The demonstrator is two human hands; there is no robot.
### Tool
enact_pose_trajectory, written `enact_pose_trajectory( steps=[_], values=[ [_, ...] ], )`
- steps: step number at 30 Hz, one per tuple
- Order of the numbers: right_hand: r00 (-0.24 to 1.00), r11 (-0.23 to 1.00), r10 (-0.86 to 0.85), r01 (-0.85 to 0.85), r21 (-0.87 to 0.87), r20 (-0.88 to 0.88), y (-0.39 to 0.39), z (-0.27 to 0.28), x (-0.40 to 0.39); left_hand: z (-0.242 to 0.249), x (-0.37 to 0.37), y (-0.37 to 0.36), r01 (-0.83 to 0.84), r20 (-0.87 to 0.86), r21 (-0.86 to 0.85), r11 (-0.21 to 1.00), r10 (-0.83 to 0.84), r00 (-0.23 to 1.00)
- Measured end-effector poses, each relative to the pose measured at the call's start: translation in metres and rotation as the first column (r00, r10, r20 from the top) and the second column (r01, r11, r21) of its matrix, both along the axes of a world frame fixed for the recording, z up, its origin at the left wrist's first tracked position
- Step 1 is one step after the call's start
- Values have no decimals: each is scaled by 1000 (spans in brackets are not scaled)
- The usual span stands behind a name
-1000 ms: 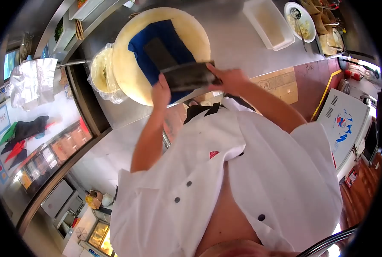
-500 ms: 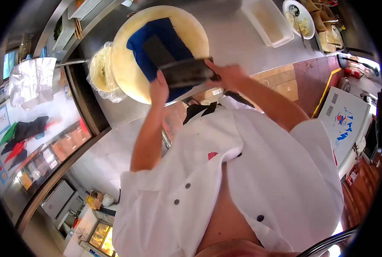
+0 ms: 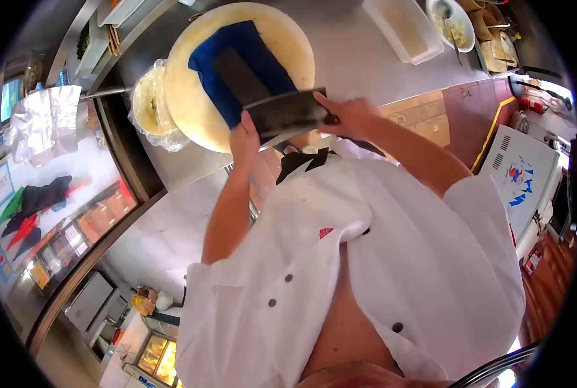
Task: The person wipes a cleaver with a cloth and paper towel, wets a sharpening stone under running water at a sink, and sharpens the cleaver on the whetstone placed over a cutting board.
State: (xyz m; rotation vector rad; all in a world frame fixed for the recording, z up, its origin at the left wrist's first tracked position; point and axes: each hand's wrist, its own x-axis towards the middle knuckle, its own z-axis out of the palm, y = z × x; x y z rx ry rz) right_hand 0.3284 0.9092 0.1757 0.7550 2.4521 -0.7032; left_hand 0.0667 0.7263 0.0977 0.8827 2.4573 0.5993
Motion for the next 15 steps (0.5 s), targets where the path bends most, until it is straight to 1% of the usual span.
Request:
enact_pose_trajectory(
  steps=[2,3,4,5,6,7,8,10,11,12,13,14,15],
  values=[
    [994,999,31,-33,12,104,-2,19,-6,2,-7,9,33,-45,-8,999,-33,998],
    [999,1000,5,-6,27,49,2,10,-13,5,-10,12,45,-65,-21,999,-46,997],
    [1000,999,-22,22,45,-7,16,-2,-24,5,-29,31,42,-43,-101,994,-46,998],
    [999,995,-30,33,90,-35,31,-6,-41,18,-40,52,17,-54,-21,1000,-18,998],
    [996,987,-27,40,155,-86,43,-15,-57,15,-57,70,-8,-48,7,1000,9,999],
    [993,985,-44,62,163,-111,53,-15,-72,-3,-82,82,-19,-78,-36,999,16,997],
    [995,985,-42,56,162,-88,50,-18,-72,13,-84,88,-17,-39,-68,998,14,999],
    [998,983,-38,46,177,-49,54,-17,-74,16,-69,77,-34,-25,7,999,34,999],
    [1000,994,-22,21,106,6,46,-5,-61,19,-51,65,-57,24,38,998,56,998],
    [1000,995,-1,1,96,3,33,-2,-43,21,-30,46,-84,74,62,994,79,994],
    [998,1000,3,-1,30,-60,19,-5,-22,9,-12,22,-70,59,26,997,68,996],
    [999,1000,-18,17,-17,-45,8,-12,-5,1,-3,6,-55,41,-10,998,55,998],
    [1000,999,-21,21,-48,1,-1,3,-2,8,-3,3,-30,40,-29,999,31,999]
  ],
)
